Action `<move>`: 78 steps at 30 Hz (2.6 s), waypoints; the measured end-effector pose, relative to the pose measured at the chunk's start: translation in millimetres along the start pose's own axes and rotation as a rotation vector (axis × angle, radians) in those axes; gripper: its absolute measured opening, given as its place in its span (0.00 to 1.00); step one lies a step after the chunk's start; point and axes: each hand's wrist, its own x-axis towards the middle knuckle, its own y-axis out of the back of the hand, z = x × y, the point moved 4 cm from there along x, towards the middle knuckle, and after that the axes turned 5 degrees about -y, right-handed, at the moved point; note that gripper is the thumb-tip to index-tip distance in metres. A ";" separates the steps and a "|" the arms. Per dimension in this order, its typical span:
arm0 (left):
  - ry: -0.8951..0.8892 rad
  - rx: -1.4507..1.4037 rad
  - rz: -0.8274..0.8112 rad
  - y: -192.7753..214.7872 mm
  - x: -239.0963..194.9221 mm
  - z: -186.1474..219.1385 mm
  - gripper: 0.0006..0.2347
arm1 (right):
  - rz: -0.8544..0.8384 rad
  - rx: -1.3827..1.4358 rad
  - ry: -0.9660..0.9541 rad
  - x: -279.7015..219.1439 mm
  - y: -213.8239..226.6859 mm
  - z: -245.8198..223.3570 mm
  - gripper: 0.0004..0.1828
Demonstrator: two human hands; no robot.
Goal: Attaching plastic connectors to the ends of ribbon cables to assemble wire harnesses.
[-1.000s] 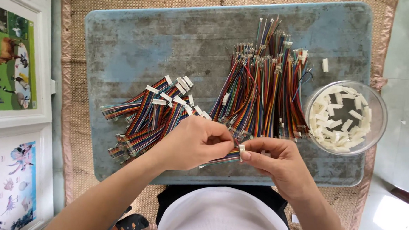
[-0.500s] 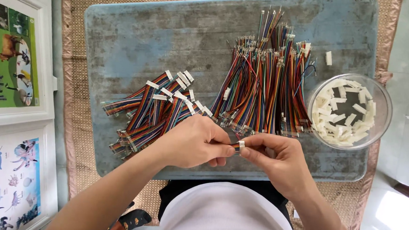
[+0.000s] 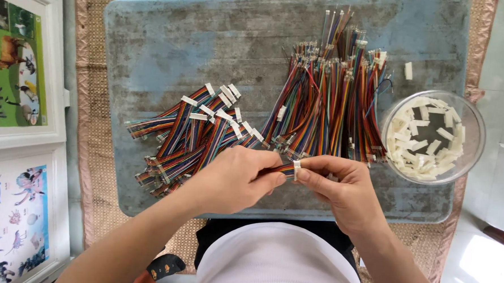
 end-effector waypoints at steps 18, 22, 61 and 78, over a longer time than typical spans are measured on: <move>0.323 0.232 0.246 36.1 -40.1 -46.1 0.15 | -0.271 -0.753 0.046 2.6 -39.8 14.3 0.18; 0.057 0.560 0.496 23.2 -18.6 -66.3 0.09 | -0.557 -1.195 0.238 9.5 -59.7 59.4 0.21; -0.051 0.289 0.531 7.3 47.6 3.8 0.26 | -0.563 0.685 -0.084 18.9 47.6 42.9 0.14; 0.230 0.165 0.425 -29.3 105.9 18.3 0.52 | 0.146 -0.188 0.159 3.1 104.3 -25.6 0.16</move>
